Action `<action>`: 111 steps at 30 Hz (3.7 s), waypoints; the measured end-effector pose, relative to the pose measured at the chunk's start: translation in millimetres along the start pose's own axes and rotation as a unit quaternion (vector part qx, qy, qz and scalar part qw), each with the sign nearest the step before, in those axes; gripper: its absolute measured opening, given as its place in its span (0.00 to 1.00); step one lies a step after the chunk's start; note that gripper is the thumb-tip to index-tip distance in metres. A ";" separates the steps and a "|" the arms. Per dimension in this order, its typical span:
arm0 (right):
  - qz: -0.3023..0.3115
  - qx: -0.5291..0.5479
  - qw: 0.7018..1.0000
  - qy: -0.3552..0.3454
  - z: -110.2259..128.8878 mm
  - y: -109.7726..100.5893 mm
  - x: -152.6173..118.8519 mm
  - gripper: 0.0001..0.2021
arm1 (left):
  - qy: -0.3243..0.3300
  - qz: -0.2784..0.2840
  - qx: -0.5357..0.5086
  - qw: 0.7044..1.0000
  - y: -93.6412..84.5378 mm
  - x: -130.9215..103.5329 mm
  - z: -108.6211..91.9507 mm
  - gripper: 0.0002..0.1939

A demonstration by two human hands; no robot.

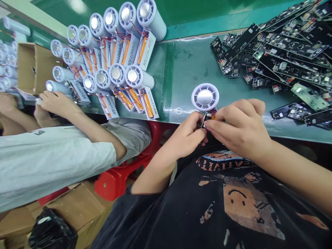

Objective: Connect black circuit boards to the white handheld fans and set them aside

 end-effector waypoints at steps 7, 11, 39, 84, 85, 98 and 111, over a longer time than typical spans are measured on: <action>-0.003 0.058 0.997 0.044 -1.3 1.6 4.1 0.07 | 0.030 -0.055 0.060 0.996 0.6 -10.2 -1.7 0.06; -0.020 0.076 0.996 0.052 -2.6 2.1 0.7 0.06 | 0.051 -0.102 0.089 0.990 8.2 -20.9 -7.7 0.13; 0.045 0.102 0.985 0.130 -5.1 11.7 -6.1 0.13 | 0.148 -0.105 0.247 0.952 9.0 -15.6 -10.9 0.03; -0.030 0.104 0.990 0.096 -10.4 2.3 -3.2 0.07 | 0.247 -0.107 0.269 0.924 9.5 -14.4 -2.0 0.05; -0.025 0.103 0.990 0.094 -10.7 2.1 -3.4 0.07 | 0.250 -0.110 0.274 0.922 9.5 -14.4 -3.2 0.05; 0.007 0.131 0.985 0.114 -9.0 4.3 -5.6 0.08 | 0.292 -0.148 0.384 0.863 8.6 -16.3 -9.3 0.05; -0.024 0.095 0.982 0.159 -14.7 1.4 2.1 0.10 | 0.259 -0.133 0.277 0.916 8.4 -14.8 -4.1 0.15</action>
Point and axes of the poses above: each hand's wrist, its own x-axis towards the middle knuckle, its own y-axis out of the palm, z = x × y, the point moved 2 cm from there along x, towards the middle knuckle, and after that the axes turned 8 degrees about -x, right-handed, at the moved point
